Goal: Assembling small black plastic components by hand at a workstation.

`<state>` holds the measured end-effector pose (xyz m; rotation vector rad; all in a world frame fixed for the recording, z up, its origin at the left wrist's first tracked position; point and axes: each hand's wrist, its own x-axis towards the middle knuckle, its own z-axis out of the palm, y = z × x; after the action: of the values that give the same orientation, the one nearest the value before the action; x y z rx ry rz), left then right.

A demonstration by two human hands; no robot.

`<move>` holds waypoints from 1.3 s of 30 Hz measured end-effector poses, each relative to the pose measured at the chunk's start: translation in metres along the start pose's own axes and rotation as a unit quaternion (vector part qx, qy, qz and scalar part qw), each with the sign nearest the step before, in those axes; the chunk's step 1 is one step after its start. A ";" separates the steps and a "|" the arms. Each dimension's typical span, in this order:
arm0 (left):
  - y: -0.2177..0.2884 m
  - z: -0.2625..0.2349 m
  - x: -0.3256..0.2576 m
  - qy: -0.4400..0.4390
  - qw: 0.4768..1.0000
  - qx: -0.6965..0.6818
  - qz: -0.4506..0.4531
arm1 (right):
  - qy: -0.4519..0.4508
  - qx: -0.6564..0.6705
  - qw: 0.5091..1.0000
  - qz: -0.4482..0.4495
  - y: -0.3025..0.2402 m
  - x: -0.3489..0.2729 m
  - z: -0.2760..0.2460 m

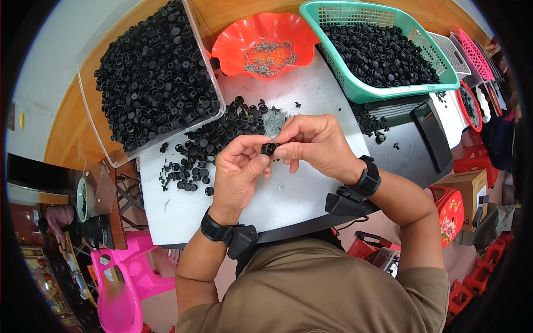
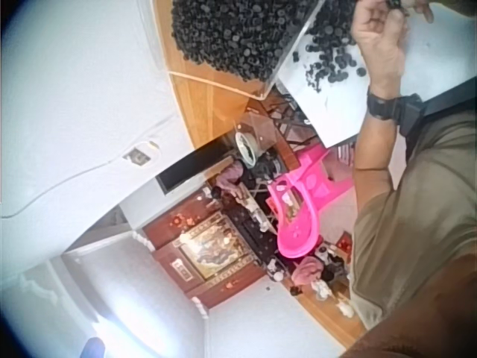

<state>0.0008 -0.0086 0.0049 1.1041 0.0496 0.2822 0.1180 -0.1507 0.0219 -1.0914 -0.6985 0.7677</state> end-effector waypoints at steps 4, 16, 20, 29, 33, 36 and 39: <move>0.002 0.000 -0.001 0.010 1.000 -0.017 -0.011 | -0.002 -0.002 1.000 -0.010 0.000 -0.001 0.000; -0.001 0.001 -0.001 0.036 0.999 0.020 0.002 | -0.019 -0.004 0.999 -0.028 0.001 0.000 -0.001; -0.001 0.002 -0.001 0.035 0.998 0.054 0.021 | -0.014 0.015 1.000 -0.005 0.000 0.000 0.000; -0.001 0.001 -0.001 0.023 0.994 0.089 0.061 | -0.023 -0.006 1.000 -0.002 0.003 0.001 0.001; 0.001 0.003 -0.002 0.034 0.984 0.148 0.088 | -0.027 0.011 1.000 -0.007 0.005 0.001 0.001; 0.003 0.005 -0.003 0.042 0.967 0.224 0.115 | -0.029 0.002 1.000 -0.002 0.007 0.000 0.000; 0.003 0.008 -0.004 0.045 0.941 0.294 0.164 | -0.023 0.032 0.999 0.009 0.009 -0.001 0.000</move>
<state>-0.0020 -0.0150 0.0109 1.6972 0.0306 0.6447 0.1163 -0.1489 0.0129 -1.0248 -0.6994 0.8286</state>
